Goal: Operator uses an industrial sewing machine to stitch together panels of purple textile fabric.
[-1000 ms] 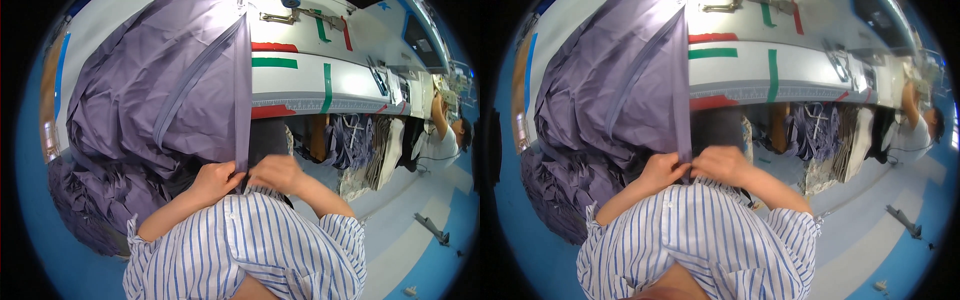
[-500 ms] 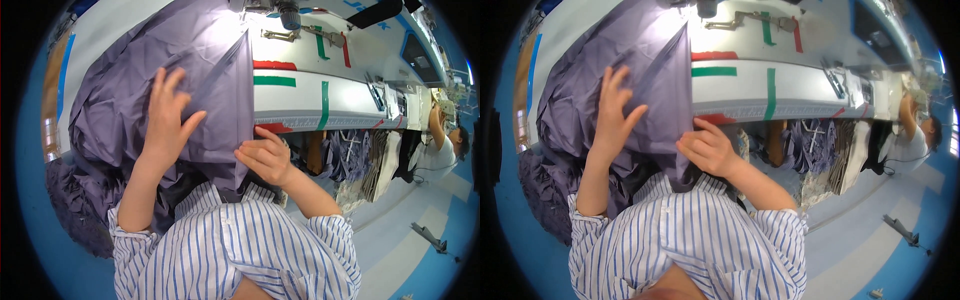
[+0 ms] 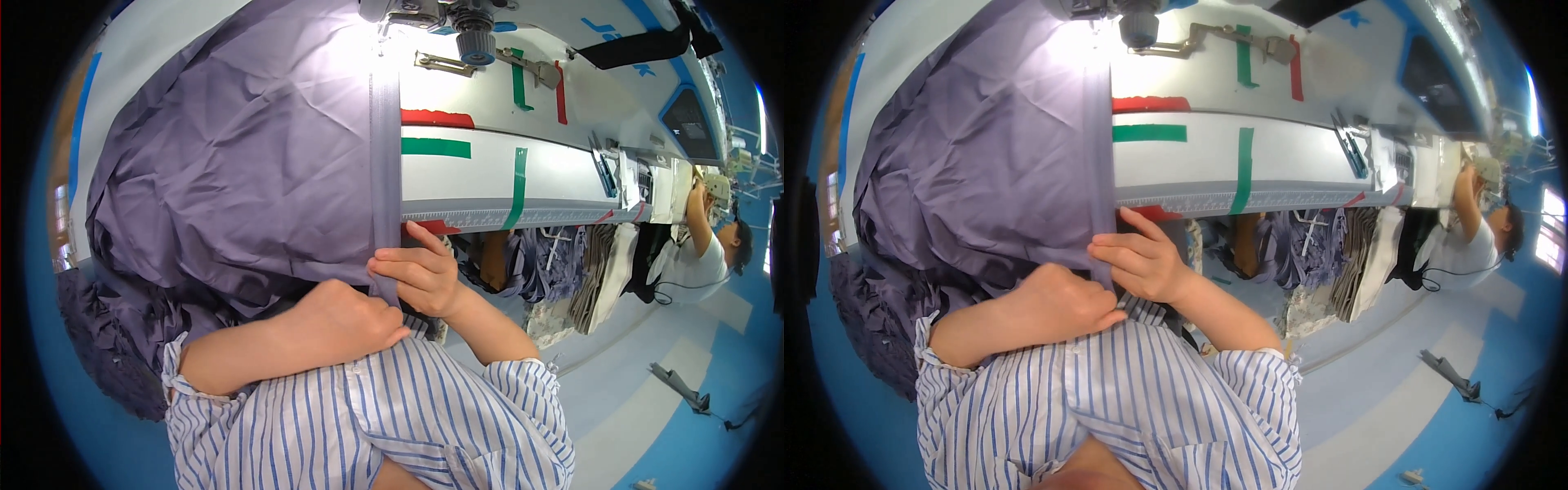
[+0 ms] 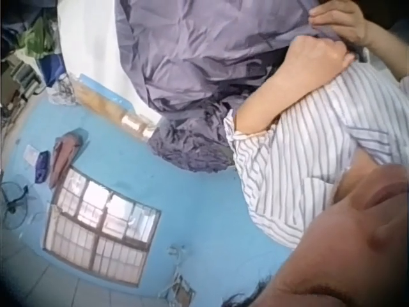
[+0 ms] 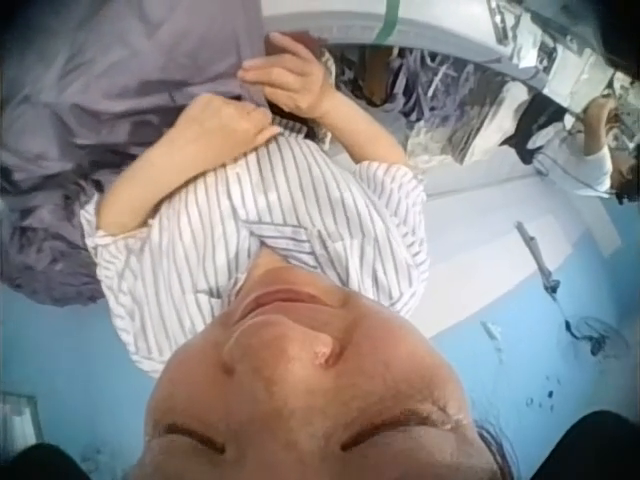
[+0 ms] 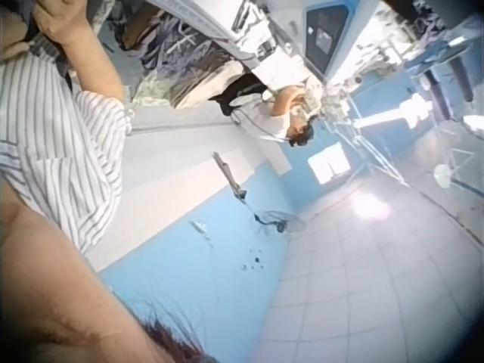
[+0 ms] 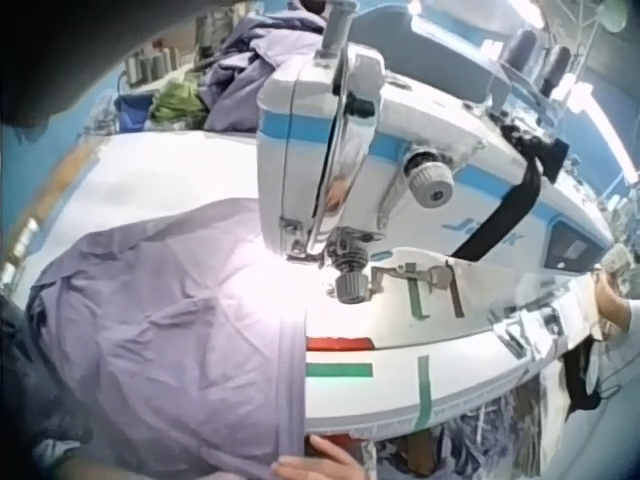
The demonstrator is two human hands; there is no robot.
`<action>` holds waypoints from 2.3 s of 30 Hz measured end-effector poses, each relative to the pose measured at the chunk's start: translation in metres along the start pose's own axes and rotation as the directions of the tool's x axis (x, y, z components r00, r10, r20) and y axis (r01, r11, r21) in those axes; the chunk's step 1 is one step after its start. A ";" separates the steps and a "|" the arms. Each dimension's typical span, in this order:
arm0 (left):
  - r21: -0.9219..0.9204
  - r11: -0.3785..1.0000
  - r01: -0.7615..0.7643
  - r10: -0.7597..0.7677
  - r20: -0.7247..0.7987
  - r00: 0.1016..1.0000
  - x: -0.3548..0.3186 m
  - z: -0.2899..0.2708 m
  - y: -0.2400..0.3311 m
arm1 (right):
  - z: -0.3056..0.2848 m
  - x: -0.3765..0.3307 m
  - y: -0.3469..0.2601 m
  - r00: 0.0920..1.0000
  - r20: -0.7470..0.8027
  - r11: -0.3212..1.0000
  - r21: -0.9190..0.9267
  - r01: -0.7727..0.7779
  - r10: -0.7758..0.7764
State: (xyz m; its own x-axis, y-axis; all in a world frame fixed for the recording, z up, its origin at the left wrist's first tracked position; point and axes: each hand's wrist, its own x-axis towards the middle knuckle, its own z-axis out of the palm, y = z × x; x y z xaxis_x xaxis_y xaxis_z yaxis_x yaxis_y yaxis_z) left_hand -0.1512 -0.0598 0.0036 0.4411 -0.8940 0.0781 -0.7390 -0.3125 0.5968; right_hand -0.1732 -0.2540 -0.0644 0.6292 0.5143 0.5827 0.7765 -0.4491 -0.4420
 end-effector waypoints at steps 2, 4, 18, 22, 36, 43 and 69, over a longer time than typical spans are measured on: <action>-0.197 0.980 -0.003 -0.041 -0.216 0.976 0.014 -0.025 -0.016 | -0.001 0.004 0.001 0.999 -0.019 0.999 0.040 -0.032 0.033; -0.032 0.991 0.127 -0.128 -0.458 0.880 0.032 -0.044 -0.048 | -0.001 0.007 0.002 0.999 0.002 0.999 -0.005 -0.040 0.040; 0.269 0.951 0.153 -0.053 -0.346 0.937 0.051 -0.065 -0.124 | -0.006 0.026 0.017 0.997 0.045 0.998 0.014 -0.059 0.058; 0.336 0.932 0.133 -0.002 -0.363 0.932 0.054 -0.067 -0.130 | -0.006 0.030 0.018 0.998 0.021 0.998 0.017 -0.065 0.065; -0.047 0.935 0.352 -0.319 -0.549 0.772 0.098 -0.107 -0.185 | -0.014 0.051 0.024 0.989 0.074 0.990 0.047 -0.134 0.130; 0.026 0.920 0.392 -0.231 -0.770 0.594 0.128 -0.120 -0.221 | -0.012 0.063 0.023 0.984 0.081 0.987 0.039 -0.159 0.155; 0.189 0.945 0.266 -0.024 -0.773 0.634 0.136 -0.149 -0.260 | -0.023 0.115 0.062 0.976 0.117 0.983 -0.017 -0.183 0.184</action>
State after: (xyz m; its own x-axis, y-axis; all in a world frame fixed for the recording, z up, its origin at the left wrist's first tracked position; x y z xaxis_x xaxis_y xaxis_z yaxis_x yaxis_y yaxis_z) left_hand 0.1765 -0.0527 -0.0217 0.6908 -0.3115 0.6525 -0.6776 -0.5938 0.4339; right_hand -0.0531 -0.2393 -0.0091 0.7608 0.5052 0.4074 0.6475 -0.5481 -0.5295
